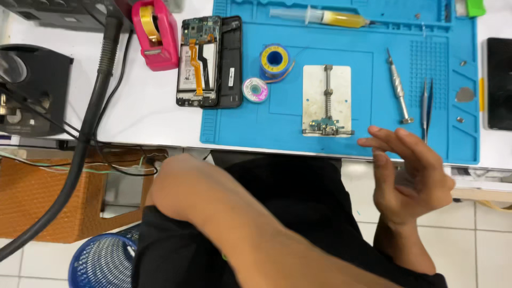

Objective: The person solders a small circuit board clamped in a vise using a soldering iron and solder wire. They then use a cotton swab to clean the soldered area and remove a small component from the board.

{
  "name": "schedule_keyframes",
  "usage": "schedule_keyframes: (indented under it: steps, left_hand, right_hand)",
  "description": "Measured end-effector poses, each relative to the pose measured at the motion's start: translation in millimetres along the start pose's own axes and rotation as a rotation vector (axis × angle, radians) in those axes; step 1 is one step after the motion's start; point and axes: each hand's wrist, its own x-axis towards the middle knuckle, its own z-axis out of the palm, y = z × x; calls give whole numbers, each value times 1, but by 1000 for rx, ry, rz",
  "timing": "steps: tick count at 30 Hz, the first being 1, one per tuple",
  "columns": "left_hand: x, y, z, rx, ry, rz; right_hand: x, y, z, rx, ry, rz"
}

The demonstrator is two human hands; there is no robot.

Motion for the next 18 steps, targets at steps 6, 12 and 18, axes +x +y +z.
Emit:
schedule_keyframes:
  steps: [6,12,18]
  left_hand:
    - [-70,-52,28,51,118,10]
    - [35,-12,-56,105,175,35]
    - [166,91,-99,176,438,41]
  right_hand:
    - [1,7,-3,3,60,9]
    - [2,10,-19,-9,-14,22]
    - [-33,34,-57,-102,-15,37]
